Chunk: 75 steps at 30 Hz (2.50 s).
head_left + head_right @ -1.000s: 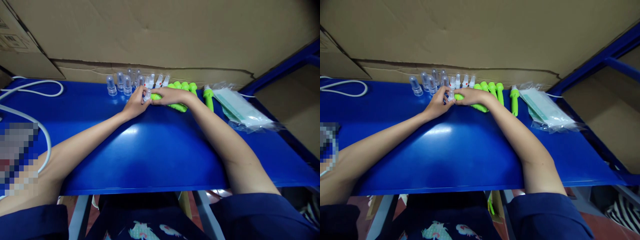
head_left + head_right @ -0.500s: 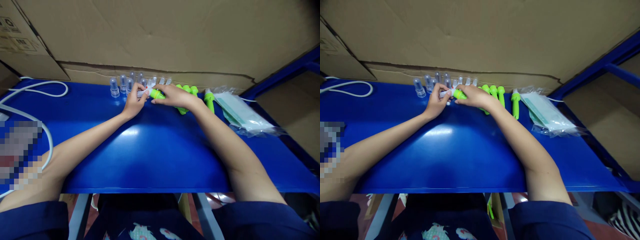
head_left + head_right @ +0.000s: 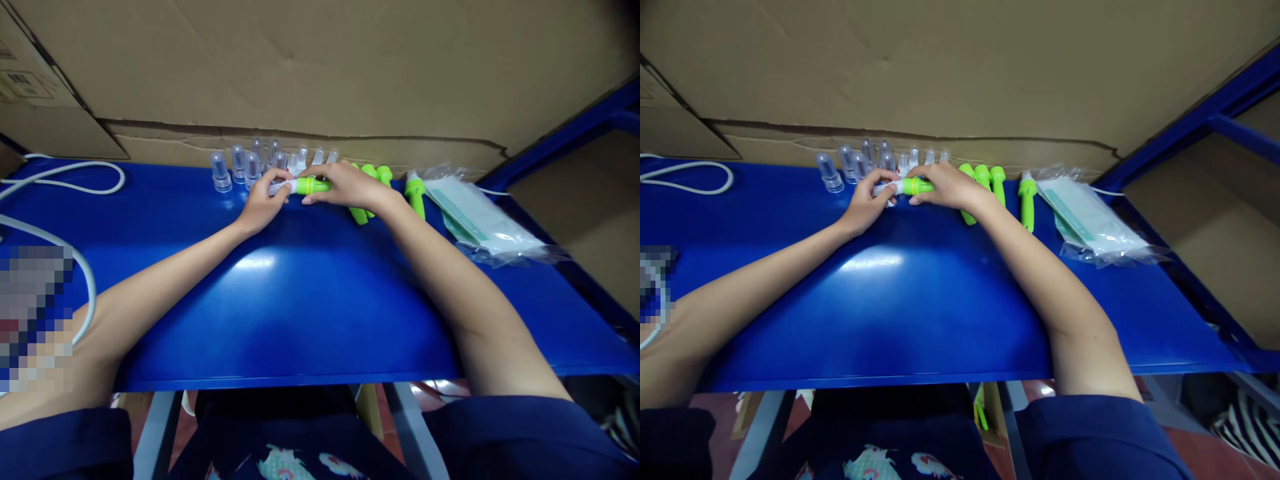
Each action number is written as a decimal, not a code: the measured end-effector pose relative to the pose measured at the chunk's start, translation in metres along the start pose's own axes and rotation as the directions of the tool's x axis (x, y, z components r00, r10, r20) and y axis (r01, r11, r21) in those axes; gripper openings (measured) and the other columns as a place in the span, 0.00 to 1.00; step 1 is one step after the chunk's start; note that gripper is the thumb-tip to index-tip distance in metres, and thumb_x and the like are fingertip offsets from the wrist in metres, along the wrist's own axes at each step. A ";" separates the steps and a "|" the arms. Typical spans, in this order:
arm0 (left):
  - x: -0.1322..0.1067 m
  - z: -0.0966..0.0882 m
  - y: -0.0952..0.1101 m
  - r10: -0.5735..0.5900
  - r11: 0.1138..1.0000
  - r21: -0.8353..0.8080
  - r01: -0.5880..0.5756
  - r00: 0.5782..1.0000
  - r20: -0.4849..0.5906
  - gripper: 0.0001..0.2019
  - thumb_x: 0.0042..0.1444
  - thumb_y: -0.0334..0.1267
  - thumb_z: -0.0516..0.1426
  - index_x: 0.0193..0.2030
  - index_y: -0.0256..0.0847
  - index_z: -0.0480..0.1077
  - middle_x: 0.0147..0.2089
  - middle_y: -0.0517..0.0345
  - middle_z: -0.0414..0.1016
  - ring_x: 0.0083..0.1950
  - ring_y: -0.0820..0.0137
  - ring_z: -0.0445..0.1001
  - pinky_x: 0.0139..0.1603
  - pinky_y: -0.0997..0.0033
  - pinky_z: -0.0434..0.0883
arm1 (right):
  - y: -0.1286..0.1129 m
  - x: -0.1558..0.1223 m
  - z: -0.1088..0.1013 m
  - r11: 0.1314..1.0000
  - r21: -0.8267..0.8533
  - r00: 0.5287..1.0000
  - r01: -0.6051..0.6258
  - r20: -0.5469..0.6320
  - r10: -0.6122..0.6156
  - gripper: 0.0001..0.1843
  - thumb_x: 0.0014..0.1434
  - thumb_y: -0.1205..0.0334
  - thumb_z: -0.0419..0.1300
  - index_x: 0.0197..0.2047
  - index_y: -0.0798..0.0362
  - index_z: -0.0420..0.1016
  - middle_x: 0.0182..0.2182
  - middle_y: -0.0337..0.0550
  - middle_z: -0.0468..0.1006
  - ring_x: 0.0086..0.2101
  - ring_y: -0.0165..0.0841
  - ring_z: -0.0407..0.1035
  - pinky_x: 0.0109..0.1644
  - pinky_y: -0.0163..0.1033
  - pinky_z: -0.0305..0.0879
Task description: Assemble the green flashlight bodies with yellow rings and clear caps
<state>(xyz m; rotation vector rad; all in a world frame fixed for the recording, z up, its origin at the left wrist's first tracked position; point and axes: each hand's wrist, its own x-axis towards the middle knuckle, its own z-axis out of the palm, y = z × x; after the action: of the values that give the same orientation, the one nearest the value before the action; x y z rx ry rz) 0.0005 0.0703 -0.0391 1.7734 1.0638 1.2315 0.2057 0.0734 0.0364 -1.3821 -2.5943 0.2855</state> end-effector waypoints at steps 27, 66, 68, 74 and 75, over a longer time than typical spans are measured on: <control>0.005 -0.003 -0.011 0.038 0.985 -0.168 -0.029 0.998 0.049 0.11 0.51 0.37 0.69 0.40 0.37 0.76 0.38 0.55 0.81 0.30 0.75 0.76 0.26 0.78 0.73 | -0.026 -0.009 0.043 0.908 -0.413 0.995 -0.070 -0.098 0.032 0.27 0.72 0.54 0.51 0.67 0.63 0.66 0.48 0.62 0.83 0.46 0.53 0.78 0.43 0.43 0.62; 0.002 -0.005 -0.004 0.074 0.995 -0.073 -0.065 0.990 0.123 0.21 0.50 0.55 0.70 0.40 0.40 0.78 0.40 0.55 0.83 0.32 0.74 0.75 0.34 0.74 0.75 | -0.026 -0.016 0.068 0.911 -0.403 0.966 -0.088 -0.257 -0.021 0.37 0.76 0.49 0.43 0.76 0.67 0.54 0.53 0.67 0.79 0.49 0.50 0.74 0.49 0.46 0.66; 0.003 -0.004 -0.004 0.047 0.993 -0.113 -0.040 0.997 0.059 0.20 0.50 0.54 0.71 0.39 0.40 0.78 0.39 0.56 0.83 0.30 0.75 0.73 0.30 0.76 0.73 | -0.023 -0.017 0.068 0.914 -0.398 0.957 -0.077 -0.288 -0.044 0.37 0.76 0.48 0.41 0.76 0.67 0.55 0.53 0.66 0.78 0.50 0.51 0.73 0.52 0.48 0.64; 0.007 -0.006 -0.006 -0.030 0.988 -0.155 0.015 0.996 -0.090 0.07 0.55 0.40 0.66 0.35 0.39 0.78 0.32 0.59 0.81 0.24 0.79 0.68 0.26 0.77 0.68 | -0.014 -0.017 0.062 0.904 -0.421 0.945 -0.077 -0.319 -0.068 0.40 0.77 0.41 0.37 0.72 0.67 0.61 0.55 0.67 0.75 0.55 0.54 0.67 0.59 0.54 0.59; 0.007 -0.006 -0.006 -0.034 0.988 -0.155 0.017 0.994 -0.105 0.05 0.56 0.39 0.65 0.35 0.39 0.78 0.32 0.58 0.81 0.24 0.79 0.67 0.26 0.77 0.67 | -0.013 -0.017 0.061 0.902 -0.425 0.945 -0.072 -0.319 -0.075 0.40 0.77 0.41 0.36 0.71 0.66 0.63 0.55 0.66 0.75 0.55 0.54 0.67 0.59 0.55 0.59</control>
<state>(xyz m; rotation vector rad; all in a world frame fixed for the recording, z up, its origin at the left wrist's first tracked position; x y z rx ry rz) -0.0054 0.0798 -0.0398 1.5868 1.0194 1.3685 0.1890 0.0466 -0.0204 -1.4038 -2.4552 -0.5171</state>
